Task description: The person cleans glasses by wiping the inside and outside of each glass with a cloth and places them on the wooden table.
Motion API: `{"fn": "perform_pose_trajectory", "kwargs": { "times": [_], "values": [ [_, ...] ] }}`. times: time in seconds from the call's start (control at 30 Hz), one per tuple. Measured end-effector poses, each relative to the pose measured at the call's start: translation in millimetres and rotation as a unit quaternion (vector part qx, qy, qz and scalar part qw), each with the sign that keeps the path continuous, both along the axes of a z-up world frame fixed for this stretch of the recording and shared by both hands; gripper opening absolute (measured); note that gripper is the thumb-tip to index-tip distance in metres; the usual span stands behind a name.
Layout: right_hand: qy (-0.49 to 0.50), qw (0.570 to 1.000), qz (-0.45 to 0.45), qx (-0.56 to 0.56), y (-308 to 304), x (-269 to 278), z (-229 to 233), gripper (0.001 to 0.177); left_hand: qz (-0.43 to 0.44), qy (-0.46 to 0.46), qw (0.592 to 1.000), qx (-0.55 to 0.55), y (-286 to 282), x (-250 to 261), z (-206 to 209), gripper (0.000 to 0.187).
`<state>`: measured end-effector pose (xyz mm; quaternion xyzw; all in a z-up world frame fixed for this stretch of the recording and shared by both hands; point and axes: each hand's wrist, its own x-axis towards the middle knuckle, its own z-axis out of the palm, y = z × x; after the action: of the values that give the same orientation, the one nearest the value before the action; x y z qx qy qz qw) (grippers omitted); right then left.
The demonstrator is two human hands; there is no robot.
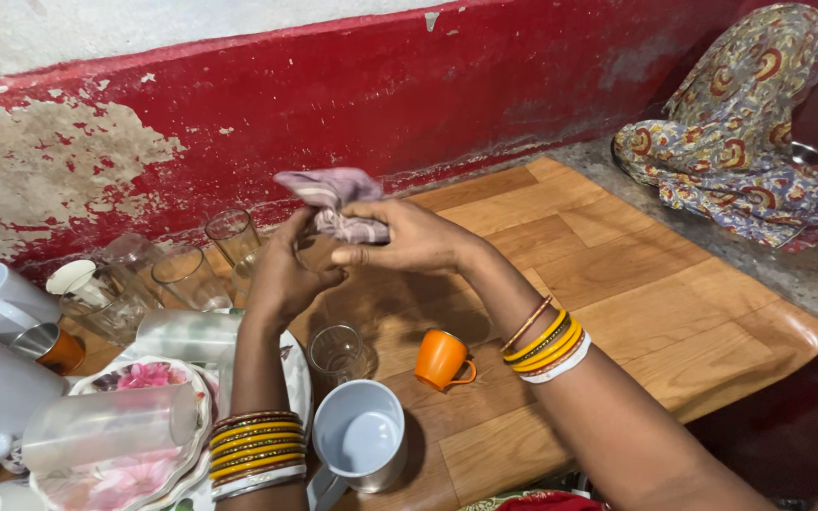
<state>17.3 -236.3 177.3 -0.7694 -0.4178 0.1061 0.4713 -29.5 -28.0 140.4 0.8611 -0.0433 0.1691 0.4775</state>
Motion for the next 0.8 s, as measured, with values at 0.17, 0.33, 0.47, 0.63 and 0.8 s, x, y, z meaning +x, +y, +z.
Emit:
{"fn": "perform_pose_trajectory", "kwargs": {
  "times": [0.17,0.33,0.47,0.63,0.8],
  "values": [
    [0.053,0.992,0.112,-0.004,7,6,-24,0.062,-0.068,-0.014,0.983,0.169,-8,-6,25,0.088],
    [0.121,0.987,0.105,0.017,8,9,-42,0.067,-0.091,-0.016,0.968,0.232,3,1,24,0.083],
    [0.392,0.877,0.100,0.261,9,3,-35,0.069,-0.108,-0.079,0.986,-0.094,19,17,3,0.082],
    [0.550,0.699,0.209,0.408,23,-4,-37,0.069,-0.132,0.009,0.835,-0.534,8,30,-29,0.042],
    [0.410,0.856,0.124,0.289,33,2,-53,0.063,-0.059,0.097,0.864,-0.490,12,32,-20,0.038]
  ]
}}
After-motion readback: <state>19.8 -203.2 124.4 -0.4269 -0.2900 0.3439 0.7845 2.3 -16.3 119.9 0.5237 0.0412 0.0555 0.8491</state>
